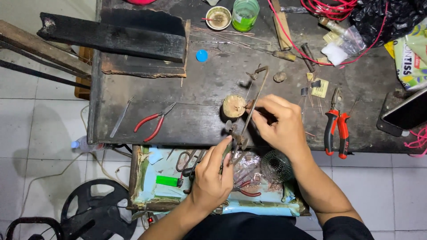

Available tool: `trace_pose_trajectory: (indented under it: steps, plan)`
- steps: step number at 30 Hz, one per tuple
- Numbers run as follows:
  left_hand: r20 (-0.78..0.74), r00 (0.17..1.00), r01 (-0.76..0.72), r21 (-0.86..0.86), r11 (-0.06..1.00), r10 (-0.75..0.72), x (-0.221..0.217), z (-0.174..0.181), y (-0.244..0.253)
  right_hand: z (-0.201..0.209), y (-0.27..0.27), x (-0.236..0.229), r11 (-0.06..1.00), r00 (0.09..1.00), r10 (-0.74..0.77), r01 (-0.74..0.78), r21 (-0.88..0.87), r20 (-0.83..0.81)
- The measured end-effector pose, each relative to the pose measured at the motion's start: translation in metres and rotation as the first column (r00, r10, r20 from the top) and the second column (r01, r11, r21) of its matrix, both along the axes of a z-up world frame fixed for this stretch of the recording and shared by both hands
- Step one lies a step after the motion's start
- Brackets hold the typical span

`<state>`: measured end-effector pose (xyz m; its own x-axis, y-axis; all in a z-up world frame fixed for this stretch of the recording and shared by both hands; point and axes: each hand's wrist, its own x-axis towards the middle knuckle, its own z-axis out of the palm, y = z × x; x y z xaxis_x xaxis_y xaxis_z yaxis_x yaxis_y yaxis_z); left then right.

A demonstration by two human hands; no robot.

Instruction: Crafting and assembling small jewelry components using a hand saw and pliers on a workbench.

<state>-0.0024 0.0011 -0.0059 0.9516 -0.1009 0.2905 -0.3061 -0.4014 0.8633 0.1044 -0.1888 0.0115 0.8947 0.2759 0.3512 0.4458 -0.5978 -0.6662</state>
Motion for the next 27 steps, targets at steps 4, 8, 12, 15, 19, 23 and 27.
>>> trace_pose_trajectory:
  steps: [4, 8, 12, 15, 19, 23, 27]
  plan:
    - [-0.080, 0.996, 0.027, -0.050, 0.998, -0.031, 0.000, 0.005, 0.001, 0.006, 0.005, -0.002, 1.000, 1.000, -0.008, 0.008, 0.000, 0.013]
    - [-0.071, 0.997, -0.005, -0.032, 0.999, 0.003, 0.002, 0.015, 0.002, 0.009, 0.009, -0.004, 1.000, 0.999, -0.019, 0.019, 0.020, 0.030]
    - [-0.098, 0.995, -0.029, -0.005, 1.000, 0.029, 0.002, 0.025, 0.001, 0.008, 0.009, -0.003, 0.999, 0.999, -0.036, 0.035, 0.021, 0.038]
    - [-0.090, 0.996, 0.008, 0.010, 1.000, -0.007, -0.007, 0.022, 0.007, 0.006, 0.009, -0.004, 0.999, 0.999, -0.035, 0.034, 0.037, 0.026]
    - [-0.020, 1.000, -0.014, 0.086, 0.996, 0.016, 0.002, 0.021, 0.001, 0.006, 0.008, -0.002, 0.999, 0.999, -0.030, 0.029, 0.045, 0.032]
    - [0.034, 0.999, -0.031, 0.117, 0.993, 0.027, 0.001, 0.015, 0.000, 0.007, 0.010, -0.004, 0.998, 0.999, -0.017, 0.016, 0.056, 0.030]
    - [0.023, 1.000, -0.022, 0.126, 0.992, 0.019, -0.015, 0.024, 0.001, 0.002, 0.008, -0.005, 0.999, 0.999, -0.020, 0.019, 0.038, 0.034]
